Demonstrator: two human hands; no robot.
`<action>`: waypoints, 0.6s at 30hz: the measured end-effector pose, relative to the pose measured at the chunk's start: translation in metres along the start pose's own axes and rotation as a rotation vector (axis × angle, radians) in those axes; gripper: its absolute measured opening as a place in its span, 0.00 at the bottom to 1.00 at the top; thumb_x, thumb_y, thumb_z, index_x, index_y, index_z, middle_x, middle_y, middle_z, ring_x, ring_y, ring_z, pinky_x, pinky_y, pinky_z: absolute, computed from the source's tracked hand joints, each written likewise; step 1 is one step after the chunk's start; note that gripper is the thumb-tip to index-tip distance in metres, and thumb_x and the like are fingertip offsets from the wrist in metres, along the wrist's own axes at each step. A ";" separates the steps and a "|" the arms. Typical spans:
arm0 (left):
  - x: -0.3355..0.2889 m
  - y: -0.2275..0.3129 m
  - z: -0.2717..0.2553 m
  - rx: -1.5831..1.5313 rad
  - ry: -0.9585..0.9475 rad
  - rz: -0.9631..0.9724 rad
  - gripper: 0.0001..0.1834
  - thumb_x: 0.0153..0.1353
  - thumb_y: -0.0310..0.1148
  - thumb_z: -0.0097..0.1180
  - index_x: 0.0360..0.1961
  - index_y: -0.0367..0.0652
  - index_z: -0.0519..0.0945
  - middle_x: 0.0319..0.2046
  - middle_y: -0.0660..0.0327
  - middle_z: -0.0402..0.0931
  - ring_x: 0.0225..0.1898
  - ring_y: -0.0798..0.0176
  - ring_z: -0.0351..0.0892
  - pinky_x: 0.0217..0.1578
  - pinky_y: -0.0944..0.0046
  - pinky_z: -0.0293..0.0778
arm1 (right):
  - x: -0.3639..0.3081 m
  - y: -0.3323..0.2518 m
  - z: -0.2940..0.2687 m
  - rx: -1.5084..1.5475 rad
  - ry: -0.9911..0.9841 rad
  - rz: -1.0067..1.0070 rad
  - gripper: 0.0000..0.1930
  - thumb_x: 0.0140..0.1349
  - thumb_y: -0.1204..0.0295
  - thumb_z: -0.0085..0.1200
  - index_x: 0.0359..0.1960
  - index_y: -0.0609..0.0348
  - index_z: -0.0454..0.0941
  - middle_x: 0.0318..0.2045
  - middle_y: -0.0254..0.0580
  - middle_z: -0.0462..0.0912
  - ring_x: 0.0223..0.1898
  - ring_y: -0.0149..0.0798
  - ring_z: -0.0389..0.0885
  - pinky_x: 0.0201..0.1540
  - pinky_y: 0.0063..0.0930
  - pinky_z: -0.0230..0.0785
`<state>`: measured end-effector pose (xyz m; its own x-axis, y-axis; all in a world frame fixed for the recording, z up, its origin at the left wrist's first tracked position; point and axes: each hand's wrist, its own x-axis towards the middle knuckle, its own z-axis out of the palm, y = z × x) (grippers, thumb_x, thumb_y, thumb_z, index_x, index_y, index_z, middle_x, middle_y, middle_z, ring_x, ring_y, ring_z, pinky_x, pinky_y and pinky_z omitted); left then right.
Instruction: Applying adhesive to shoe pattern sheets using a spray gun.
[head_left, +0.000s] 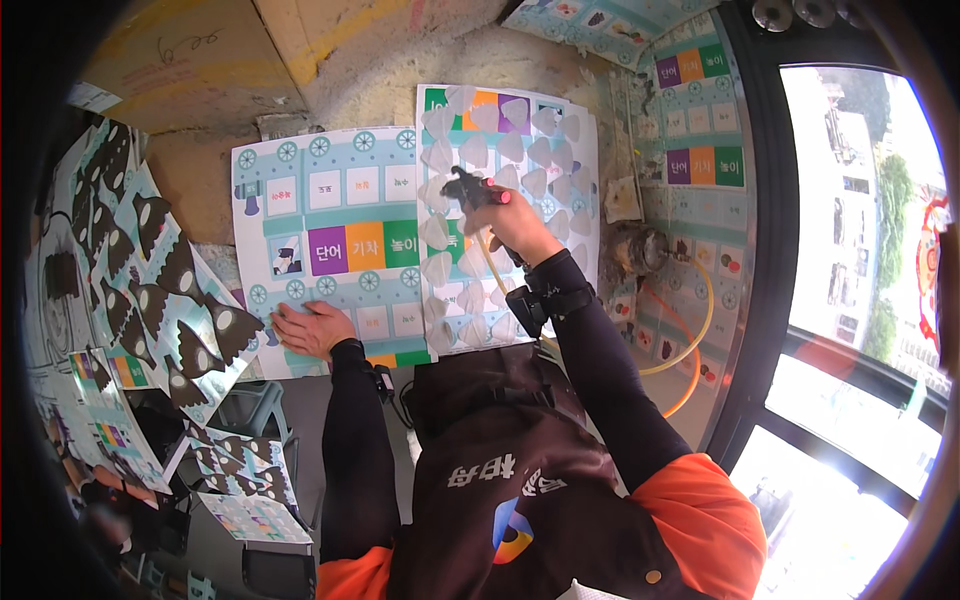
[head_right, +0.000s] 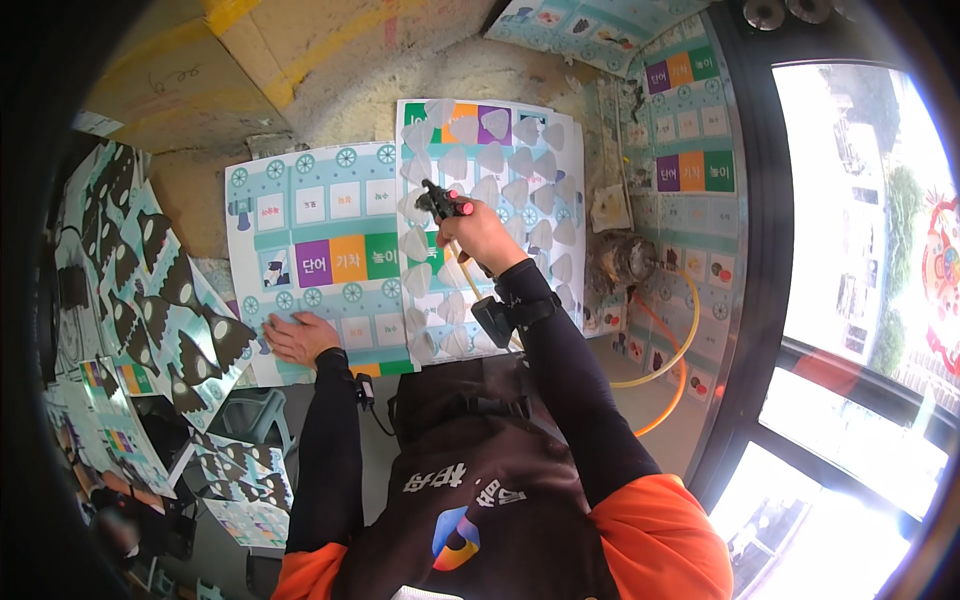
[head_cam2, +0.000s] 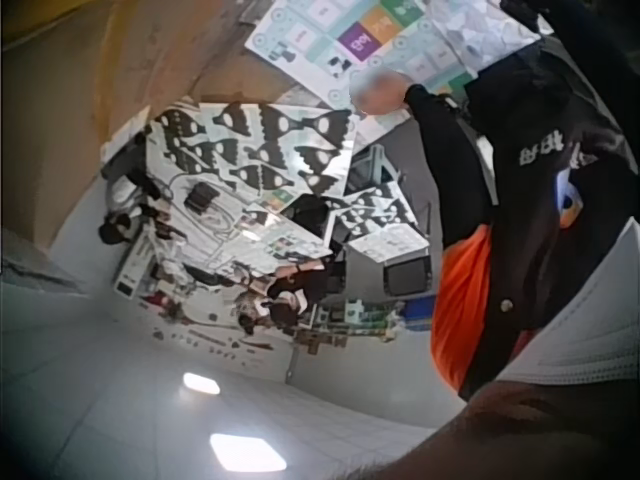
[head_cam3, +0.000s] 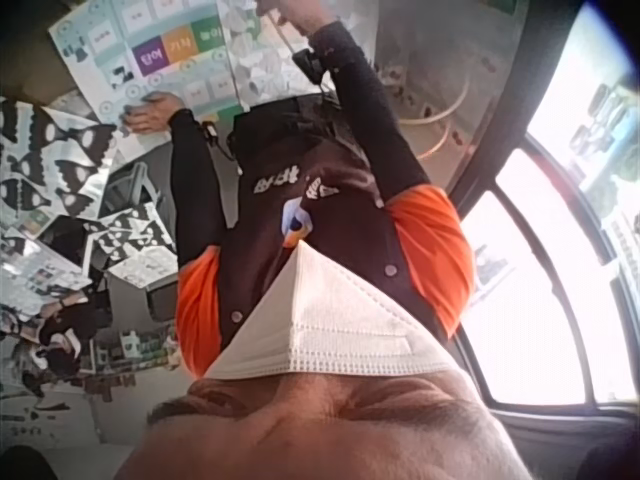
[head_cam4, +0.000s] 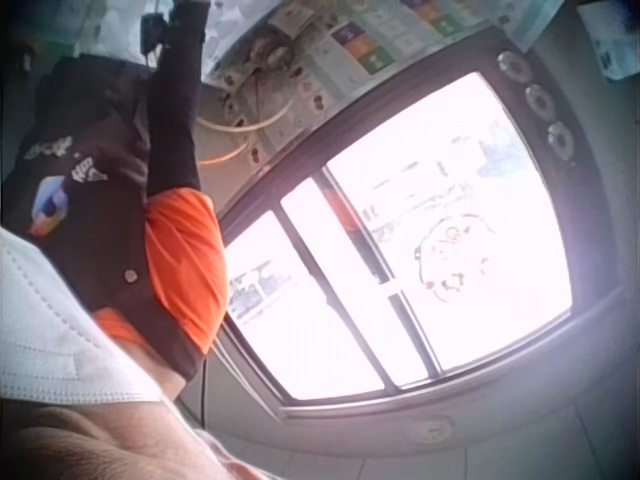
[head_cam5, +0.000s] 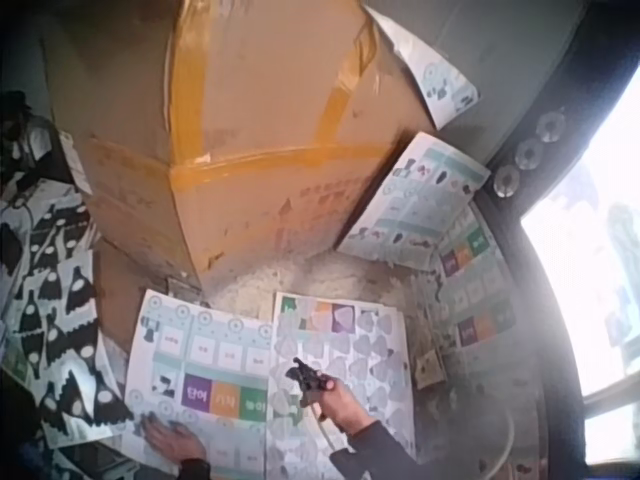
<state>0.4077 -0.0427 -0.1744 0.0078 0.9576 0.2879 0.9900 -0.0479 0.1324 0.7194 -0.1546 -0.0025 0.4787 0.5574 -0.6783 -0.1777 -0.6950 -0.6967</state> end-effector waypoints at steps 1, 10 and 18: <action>0.000 0.000 0.000 0.002 -0.007 -0.003 0.28 0.66 0.43 0.44 0.64 0.40 0.66 0.66 0.48 0.62 0.70 0.47 0.57 0.69 0.42 0.52 | 0.002 -0.003 -0.001 0.030 0.044 -0.057 0.08 0.57 0.72 0.52 0.35 0.64 0.77 0.25 0.43 0.84 0.26 0.35 0.83 0.22 0.29 0.74; -0.001 0.000 0.001 0.000 -0.019 -0.020 0.29 0.66 0.43 0.44 0.65 0.41 0.66 0.67 0.49 0.61 0.71 0.47 0.56 0.70 0.42 0.51 | 0.040 -0.025 -0.011 0.021 0.220 -0.059 0.06 0.56 0.72 0.51 0.28 0.62 0.72 0.19 0.38 0.76 0.20 0.34 0.78 0.19 0.31 0.64; -0.002 -0.001 0.001 0.003 -0.027 -0.021 0.29 0.67 0.45 0.42 0.65 0.41 0.65 0.67 0.49 0.61 0.71 0.48 0.56 0.69 0.42 0.52 | 0.050 -0.021 -0.008 0.006 0.145 -0.059 0.07 0.55 0.72 0.52 0.25 0.62 0.73 0.18 0.40 0.77 0.19 0.35 0.76 0.19 0.31 0.65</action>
<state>0.4068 -0.0438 -0.1762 -0.0095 0.9657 0.2595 0.9904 -0.0268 0.1357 0.7536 -0.1162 -0.0198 0.6077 0.5255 -0.5954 -0.1504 -0.6600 -0.7361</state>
